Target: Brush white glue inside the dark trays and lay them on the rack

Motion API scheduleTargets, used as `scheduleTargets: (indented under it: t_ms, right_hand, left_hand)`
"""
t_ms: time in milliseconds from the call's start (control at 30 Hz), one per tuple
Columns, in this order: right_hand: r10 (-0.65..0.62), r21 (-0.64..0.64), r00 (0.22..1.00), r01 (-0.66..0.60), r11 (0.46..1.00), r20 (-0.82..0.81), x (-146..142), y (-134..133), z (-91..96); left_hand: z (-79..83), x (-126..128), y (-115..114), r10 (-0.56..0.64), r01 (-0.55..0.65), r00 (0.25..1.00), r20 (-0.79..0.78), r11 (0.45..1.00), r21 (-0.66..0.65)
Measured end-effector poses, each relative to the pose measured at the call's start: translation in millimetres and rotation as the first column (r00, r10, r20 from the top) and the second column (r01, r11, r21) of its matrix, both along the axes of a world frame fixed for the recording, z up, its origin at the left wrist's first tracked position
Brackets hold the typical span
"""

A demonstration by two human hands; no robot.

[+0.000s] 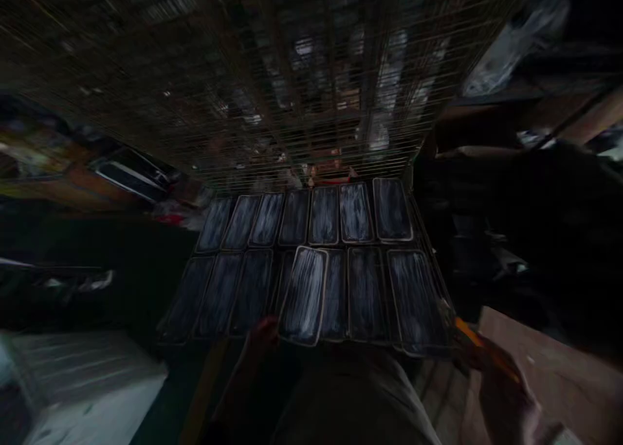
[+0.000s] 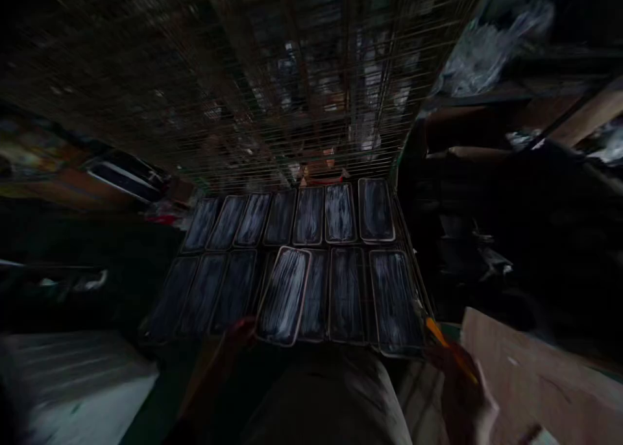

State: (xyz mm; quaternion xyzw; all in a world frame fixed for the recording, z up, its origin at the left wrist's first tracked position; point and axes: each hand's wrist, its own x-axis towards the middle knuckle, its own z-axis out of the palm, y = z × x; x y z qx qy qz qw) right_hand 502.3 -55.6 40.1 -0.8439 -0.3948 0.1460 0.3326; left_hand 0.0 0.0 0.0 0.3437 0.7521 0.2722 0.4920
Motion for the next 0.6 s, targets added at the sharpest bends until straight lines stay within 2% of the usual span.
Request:
scheduleTargets:
  t_ms: [133, 233, 367, 500, 600]
  right_hand:
    - [-0.007, -0.009, 1.0, 0.007, 1.0, -0.008, -39.8, 1.6, 15.9]
    - [0.012, 0.039, 0.998, -0.009, 0.999, -0.06, -65.4, -1.5, 22.0]
    - [0.022, 0.121, 0.997, -0.013, 0.993, -0.072, -94.0, -4.3, 26.9]
    - [-0.005, 0.123, 0.997, 0.014, 0.992, -0.072, -117.8, -4.7, 31.2]
    - [-0.015, 0.129, 0.988, 0.035, 0.991, -0.151, -132.0, -10.0, 29.7]
  left_hand:
    - [-15.0, -34.8, -5.5, 0.061, -0.06, 0.998, 0.013, 0.997, -0.045]
    - [-23.8, -50.6, -12.8, 0.12, -0.111, 0.985, 0.128, 0.991, -0.077]
    - [-26.6, -65.3, -18.0, 0.161, -0.149, 0.973, 0.168, 0.986, -0.079]
    - [-27.4, -73.9, -17.1, 0.232, -0.222, 0.956, 0.182, 0.972, -0.076]
    - [-30.4, -76.3, -18.0, 0.271, -0.255, 0.945, 0.185, 0.961, -0.108]
